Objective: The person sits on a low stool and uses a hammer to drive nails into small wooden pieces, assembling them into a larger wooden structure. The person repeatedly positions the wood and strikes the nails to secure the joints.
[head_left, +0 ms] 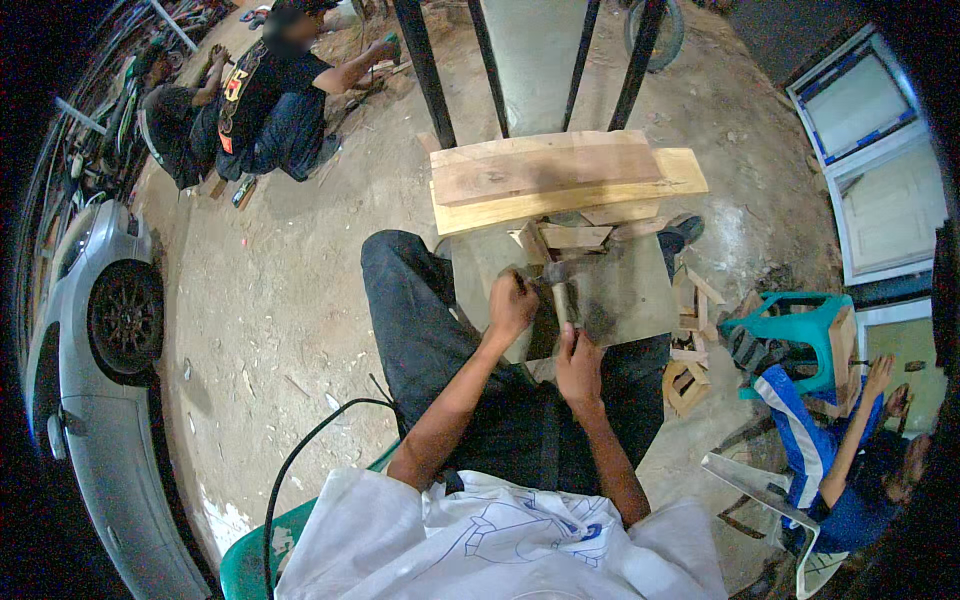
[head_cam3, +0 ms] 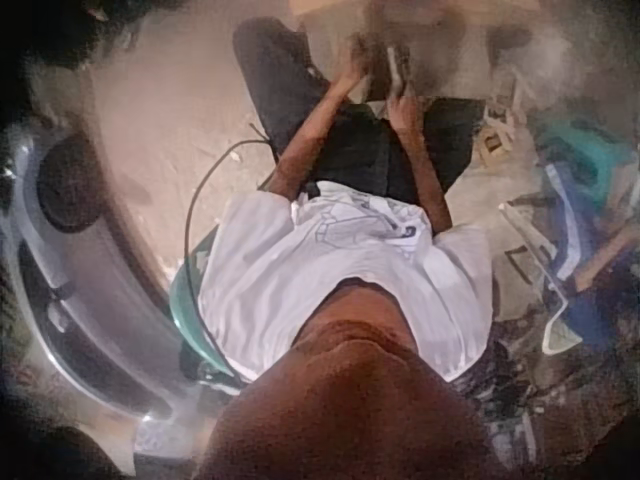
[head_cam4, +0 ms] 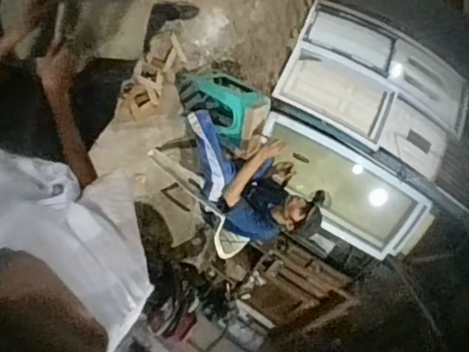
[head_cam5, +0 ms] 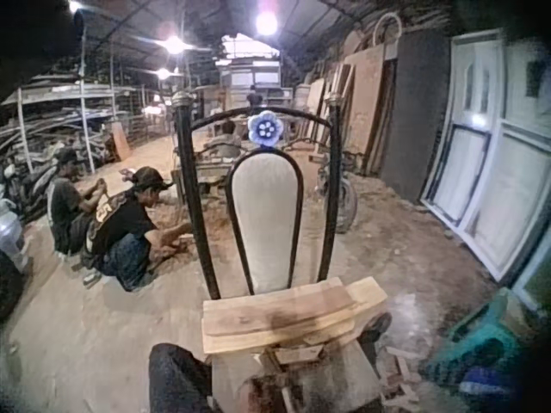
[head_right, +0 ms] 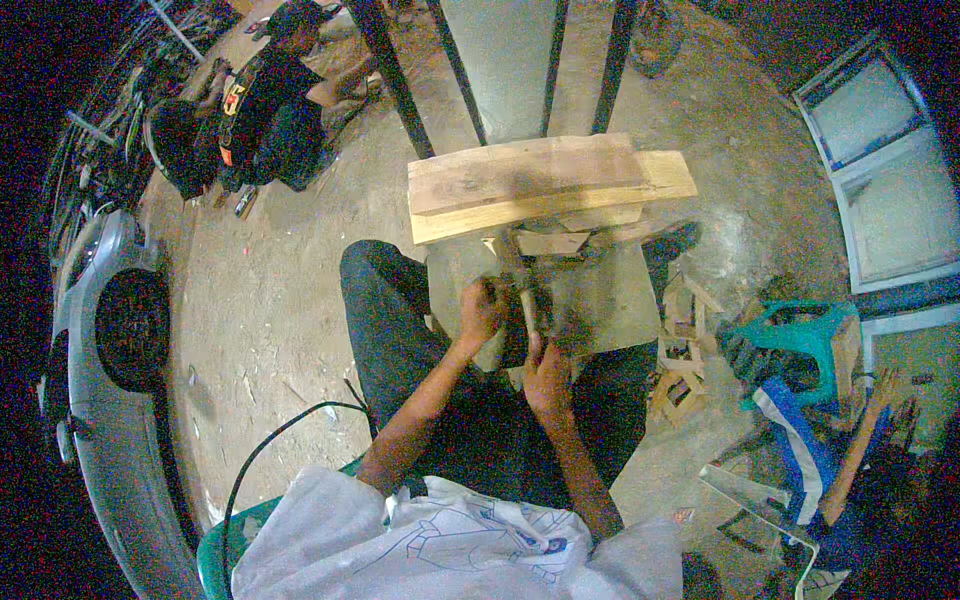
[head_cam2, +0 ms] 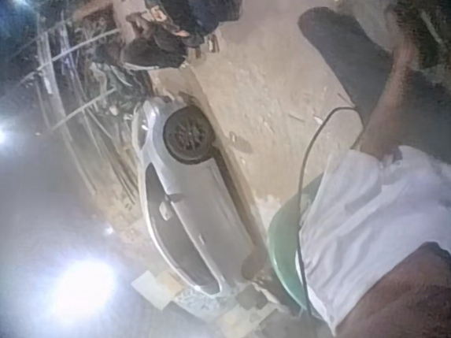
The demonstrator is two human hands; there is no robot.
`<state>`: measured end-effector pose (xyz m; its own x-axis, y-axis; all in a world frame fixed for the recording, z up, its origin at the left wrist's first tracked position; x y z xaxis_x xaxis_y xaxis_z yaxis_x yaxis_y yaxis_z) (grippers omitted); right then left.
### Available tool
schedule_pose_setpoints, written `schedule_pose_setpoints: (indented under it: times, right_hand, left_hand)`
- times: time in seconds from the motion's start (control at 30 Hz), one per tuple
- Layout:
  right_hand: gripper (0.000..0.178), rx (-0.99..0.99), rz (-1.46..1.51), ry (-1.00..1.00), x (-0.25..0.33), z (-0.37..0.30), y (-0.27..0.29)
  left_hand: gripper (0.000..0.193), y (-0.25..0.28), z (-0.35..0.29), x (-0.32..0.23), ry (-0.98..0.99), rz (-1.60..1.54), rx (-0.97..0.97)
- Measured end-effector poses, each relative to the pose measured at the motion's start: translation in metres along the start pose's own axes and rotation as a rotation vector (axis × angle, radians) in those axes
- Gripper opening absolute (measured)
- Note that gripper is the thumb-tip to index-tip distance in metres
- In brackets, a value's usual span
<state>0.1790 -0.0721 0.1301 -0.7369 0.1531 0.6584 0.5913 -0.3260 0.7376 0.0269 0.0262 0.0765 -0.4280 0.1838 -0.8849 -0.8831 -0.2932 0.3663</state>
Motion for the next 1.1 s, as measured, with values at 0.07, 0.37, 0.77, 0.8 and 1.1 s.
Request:
schedule_pose_setpoints:
  times: [0.07, 0.37, 0.77, 0.8, 1.1]
  right_hand:
    - [0.035, -0.014, 0.035, -0.006, 0.007, 0.007, 0.005]
    - [0.037, -0.087, 0.042, 0.033, -0.004, 0.001, -0.004]
    - [0.033, 0.116, -0.080, -0.071, -0.005, 0.004, -0.011]
    - [0.033, 0.065, 0.000, -0.074, -0.002, 0.006, -0.005]
    - [0.031, 0.058, -0.040, -0.031, -0.002, 0.009, -0.010]
  left_hand:
    - [0.013, -0.003, 0.002, 0.006, 0.047, 0.005, 0.020]
    - [0.013, -0.007, 0.006, 0.001, 0.084, 0.090, 0.133]
    - [0.010, -0.003, 0.007, 0.002, 0.240, 0.085, 0.142]
    - [0.010, 0.001, 0.009, -0.006, 0.183, 0.096, 0.110]
    - [0.014, 0.002, 0.011, -0.016, 0.130, 0.038, 0.079]
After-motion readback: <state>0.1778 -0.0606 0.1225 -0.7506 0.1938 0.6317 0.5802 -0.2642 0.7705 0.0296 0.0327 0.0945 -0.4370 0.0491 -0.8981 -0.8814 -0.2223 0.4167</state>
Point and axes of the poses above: each hand's wrist, its own z-axis towards the middle knuckle, its own y-axis out of the back of the hand, x = y × z, the point moved 8 cm from there along z, towards the middle knuckle, and after that the axes turned 7 degrees about -x, right-handed, at the moved point
